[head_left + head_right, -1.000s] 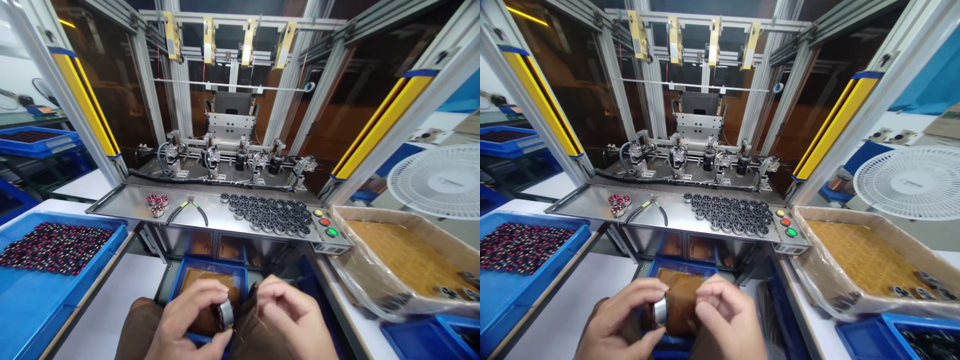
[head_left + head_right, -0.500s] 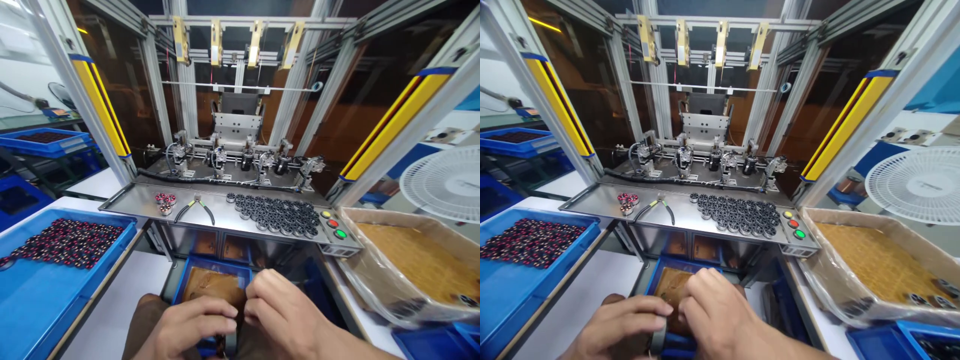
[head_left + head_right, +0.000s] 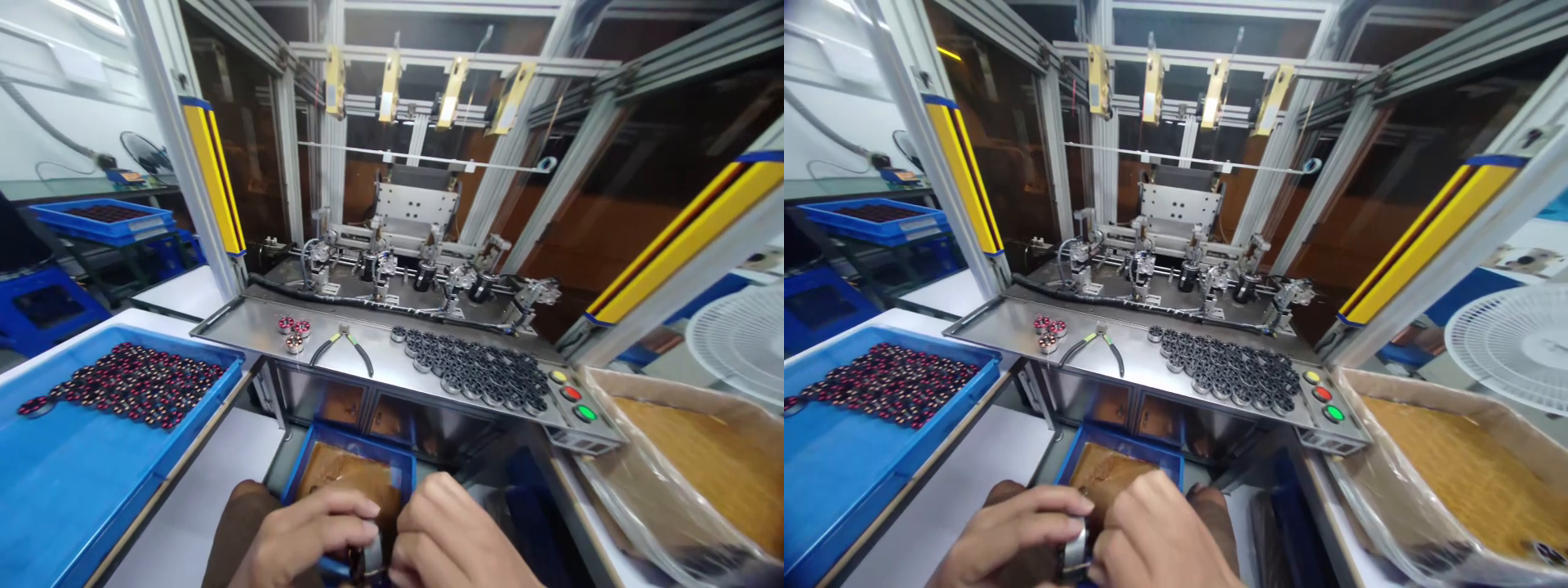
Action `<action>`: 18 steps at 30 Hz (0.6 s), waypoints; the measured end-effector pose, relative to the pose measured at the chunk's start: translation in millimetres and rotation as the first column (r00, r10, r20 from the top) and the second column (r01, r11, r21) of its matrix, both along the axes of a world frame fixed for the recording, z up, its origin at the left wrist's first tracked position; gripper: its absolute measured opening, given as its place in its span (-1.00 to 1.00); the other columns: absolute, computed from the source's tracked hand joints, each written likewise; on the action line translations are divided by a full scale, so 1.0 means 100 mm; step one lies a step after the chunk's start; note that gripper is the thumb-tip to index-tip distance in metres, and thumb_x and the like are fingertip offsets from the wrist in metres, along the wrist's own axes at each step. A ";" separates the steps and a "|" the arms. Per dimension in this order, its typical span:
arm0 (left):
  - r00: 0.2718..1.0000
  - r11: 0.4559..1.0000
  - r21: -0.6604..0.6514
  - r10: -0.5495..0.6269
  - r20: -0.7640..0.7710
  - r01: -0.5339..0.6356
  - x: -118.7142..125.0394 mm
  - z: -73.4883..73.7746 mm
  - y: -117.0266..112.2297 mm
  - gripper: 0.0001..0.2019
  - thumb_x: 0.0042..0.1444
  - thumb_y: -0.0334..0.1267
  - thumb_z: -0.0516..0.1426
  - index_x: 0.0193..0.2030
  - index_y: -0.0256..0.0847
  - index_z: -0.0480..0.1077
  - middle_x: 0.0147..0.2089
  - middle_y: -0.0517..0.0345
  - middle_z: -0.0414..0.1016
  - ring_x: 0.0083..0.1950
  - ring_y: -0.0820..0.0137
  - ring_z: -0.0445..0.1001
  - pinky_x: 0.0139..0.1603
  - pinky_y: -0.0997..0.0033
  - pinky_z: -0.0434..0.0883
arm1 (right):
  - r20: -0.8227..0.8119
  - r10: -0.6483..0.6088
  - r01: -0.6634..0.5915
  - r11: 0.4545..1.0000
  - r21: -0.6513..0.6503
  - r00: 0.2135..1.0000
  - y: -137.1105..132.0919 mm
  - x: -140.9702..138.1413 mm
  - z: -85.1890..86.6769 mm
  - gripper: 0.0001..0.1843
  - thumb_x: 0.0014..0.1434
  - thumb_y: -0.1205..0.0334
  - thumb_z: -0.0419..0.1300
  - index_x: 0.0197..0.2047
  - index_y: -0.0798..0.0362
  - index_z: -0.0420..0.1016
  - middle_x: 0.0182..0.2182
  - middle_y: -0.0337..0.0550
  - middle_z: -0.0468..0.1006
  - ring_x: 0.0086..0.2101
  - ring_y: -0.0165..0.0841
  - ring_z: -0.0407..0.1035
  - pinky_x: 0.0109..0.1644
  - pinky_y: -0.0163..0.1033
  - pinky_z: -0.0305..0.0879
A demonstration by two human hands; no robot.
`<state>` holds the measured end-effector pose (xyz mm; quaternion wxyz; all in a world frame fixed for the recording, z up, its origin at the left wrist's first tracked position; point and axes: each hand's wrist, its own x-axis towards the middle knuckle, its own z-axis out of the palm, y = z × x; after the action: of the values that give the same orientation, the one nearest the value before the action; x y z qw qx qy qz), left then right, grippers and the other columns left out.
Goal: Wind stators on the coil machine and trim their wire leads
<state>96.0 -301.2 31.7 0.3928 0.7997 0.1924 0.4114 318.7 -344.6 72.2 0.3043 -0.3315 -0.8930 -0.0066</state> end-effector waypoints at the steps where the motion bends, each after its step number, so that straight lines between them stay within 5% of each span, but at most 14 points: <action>1: 0.998 0.996 -0.084 0.036 0.044 -0.032 -0.04 -0.04 -0.01 -0.46 -0.10 -0.52 0.34 0.03 0.03 0.51 0.01 0.04 0.62 -0.09 0.28 0.63 -0.04 0.48 0.53 | -0.020 0.014 -0.016 0.994 -0.105 1.000 0.08 0.02 0.05 -0.73 0.34 0.31 0.01 -0.40 0.09 0.37 -0.49 -0.16 0.46 -0.45 -0.37 0.28 -0.37 -0.25 0.23; 4: 0.933 0.899 -0.405 0.277 0.231 -0.167 -0.14 -0.19 -0.01 -0.65 -0.10 -0.37 0.36 -0.12 -0.01 0.59 -0.07 0.03 0.64 -0.05 0.20 0.61 -0.10 0.42 0.56 | 0.013 -0.175 0.166 0.906 -0.389 0.984 0.58 0.01 0.17 -0.86 0.29 0.26 0.13 -0.33 0.04 0.39 -0.37 -0.21 0.50 -0.31 -0.41 0.37 -0.21 -0.32 0.32; 6: 0.863 0.801 -0.568 0.410 0.294 -0.187 -0.18 -0.28 0.02 -0.69 -0.09 -0.34 0.36 -0.14 -0.05 0.59 -0.03 0.00 0.62 0.00 0.17 0.59 -0.06 0.40 0.55 | 0.082 -0.447 0.445 0.819 -0.364 0.891 1.10 -0.06 0.14 -0.86 0.23 0.19 0.22 -0.18 0.06 0.43 -0.23 -0.16 0.52 -0.21 -0.38 0.40 -0.07 -0.29 0.33; 8: 0.837 0.748 -0.641 0.453 0.306 -0.171 -0.19 -0.34 0.06 -0.68 -0.10 -0.36 0.37 -0.13 -0.11 0.59 0.01 -0.02 0.61 0.01 0.19 0.59 0.00 0.43 0.52 | 0.112 -0.581 0.581 0.741 -0.336 0.806 1.62 -0.17 0.00 -0.69 0.23 0.18 0.22 0.00 0.16 0.39 -0.03 0.03 0.47 -0.07 -0.28 0.38 0.08 -0.14 0.29; 11: 0.797 0.709 -0.687 0.503 0.335 -0.159 -0.19 -0.36 0.10 -0.75 -0.05 -0.34 0.35 -0.16 -0.13 0.60 -0.02 0.03 0.64 -0.03 0.27 0.61 0.01 0.53 0.49 | 0.189 -0.685 0.703 0.632 -0.324 0.703 2.19 -0.32 -0.28 -0.69 0.25 0.14 0.21 -0.02 0.14 0.42 -0.03 -0.03 0.48 -0.06 -0.21 0.40 0.04 0.03 0.35; 14: 0.719 0.687 -0.698 0.589 0.369 -0.203 -0.21 -0.36 0.10 -0.83 0.01 -0.29 0.32 -0.20 -0.12 0.59 -0.07 0.09 0.66 -0.01 0.36 0.59 0.03 0.62 0.45 | 0.226 -0.689 0.721 0.620 -0.309 0.689 2.41 -0.40 -0.47 -0.75 0.28 0.16 0.17 -0.04 0.11 0.44 -0.07 -0.08 0.50 -0.13 -0.27 0.44 -0.04 -0.04 0.42; 18: 0.757 0.713 -0.668 0.553 0.347 -0.215 -0.27 -0.35 0.08 -0.85 0.06 -0.31 0.29 -0.20 -0.12 0.59 -0.06 0.09 0.66 0.05 0.38 0.56 0.08 0.62 0.41 | 0.175 -0.667 0.688 0.681 -0.251 0.724 2.41 -0.35 -0.42 -0.75 0.28 0.16 0.17 -0.05 0.14 0.43 -0.11 -0.09 0.51 -0.16 -0.29 0.45 -0.08 -0.07 0.43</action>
<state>69.0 -292.8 -3.0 0.5588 0.4315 0.3646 0.6071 283.9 -103.6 29.8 0.1955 -0.6796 -0.7071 0.0048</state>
